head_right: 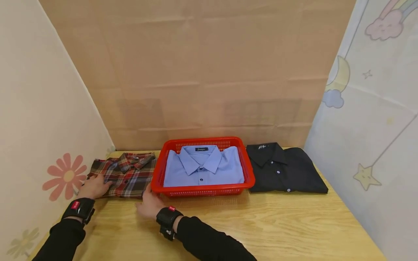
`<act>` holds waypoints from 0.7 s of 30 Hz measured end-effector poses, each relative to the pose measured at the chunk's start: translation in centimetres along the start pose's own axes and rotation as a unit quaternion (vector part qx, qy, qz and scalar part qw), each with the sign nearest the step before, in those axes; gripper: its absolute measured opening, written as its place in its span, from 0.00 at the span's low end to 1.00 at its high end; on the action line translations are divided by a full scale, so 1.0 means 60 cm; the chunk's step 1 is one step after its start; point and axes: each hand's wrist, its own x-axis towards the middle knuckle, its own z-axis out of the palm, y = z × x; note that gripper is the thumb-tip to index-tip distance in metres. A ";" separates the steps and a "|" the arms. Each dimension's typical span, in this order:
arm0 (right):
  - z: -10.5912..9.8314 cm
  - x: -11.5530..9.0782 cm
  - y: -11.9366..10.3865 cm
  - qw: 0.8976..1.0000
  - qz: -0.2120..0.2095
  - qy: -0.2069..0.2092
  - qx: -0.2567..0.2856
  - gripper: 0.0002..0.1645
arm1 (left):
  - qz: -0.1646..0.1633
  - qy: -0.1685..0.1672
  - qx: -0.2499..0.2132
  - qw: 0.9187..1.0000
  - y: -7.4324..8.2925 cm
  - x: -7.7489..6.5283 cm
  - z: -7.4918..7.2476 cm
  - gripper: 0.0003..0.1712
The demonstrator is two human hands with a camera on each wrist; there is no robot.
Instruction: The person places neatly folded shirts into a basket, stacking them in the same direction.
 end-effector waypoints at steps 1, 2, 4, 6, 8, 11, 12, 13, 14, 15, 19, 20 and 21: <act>-0.001 0.002 0.000 1.000 0.002 0.002 0.019 0.51 | -0.009 -0.005 -0.007 1.000 -0.008 0.000 -0.001 0.39; -0.002 0.003 -0.001 0.999 0.003 0.004 0.037 0.51 | -0.017 -0.008 -0.015 1.000 -0.016 0.000 -0.002 0.41; -0.005 0.004 -0.002 0.997 0.000 0.007 0.079 0.49 | -0.023 -0.017 -0.021 0.999 -0.032 -0.001 -0.003 0.44; -0.007 0.004 -0.003 0.995 0.001 0.005 0.097 0.47 | -0.023 -0.027 -0.023 0.999 -0.045 -0.002 -0.003 0.48; -0.008 0.006 -0.003 0.995 -0.001 0.009 0.104 0.44 | -0.018 -0.031 -0.021 0.999 -0.052 0.000 -0.002 0.52; -0.008 0.010 -0.004 0.995 -0.001 0.024 0.093 0.41 | -0.019 -0.031 -0.016 0.999 -0.057 0.004 -0.002 0.60; -0.007 0.011 -0.004 0.996 -0.001 0.031 0.089 0.40 | -0.022 -0.031 -0.015 0.999 -0.057 0.005 -0.003 0.62; -0.006 0.014 -0.005 0.996 -0.001 0.035 0.084 0.39 | -0.023 -0.031 -0.013 0.999 -0.059 0.005 -0.004 0.65; -0.005 0.015 -0.006 0.996 0.002 0.038 0.085 0.39 | -0.021 -0.028 -0.011 0.999 -0.061 0.006 -0.004 0.62; -0.004 0.017 -0.006 0.996 0.006 0.039 0.086 0.38 | -0.018 -0.029 -0.011 0.999 -0.063 0.007 -0.005 0.59; 0.001 0.026 -0.005 0.994 0.026 0.042 0.095 0.37 | 0.003 -0.027 -0.018 0.999 -0.071 0.008 -0.005 0.49; 0.002 0.027 -0.005 0.993 0.030 0.045 0.105 0.37 | 0.005 -0.029 -0.025 0.999 -0.071 0.008 -0.006 0.49; 0.004 0.028 -0.005 0.993 0.032 0.050 0.107 0.38 | 0.004 -0.030 -0.034 0.999 -0.071 0.008 -0.008 0.47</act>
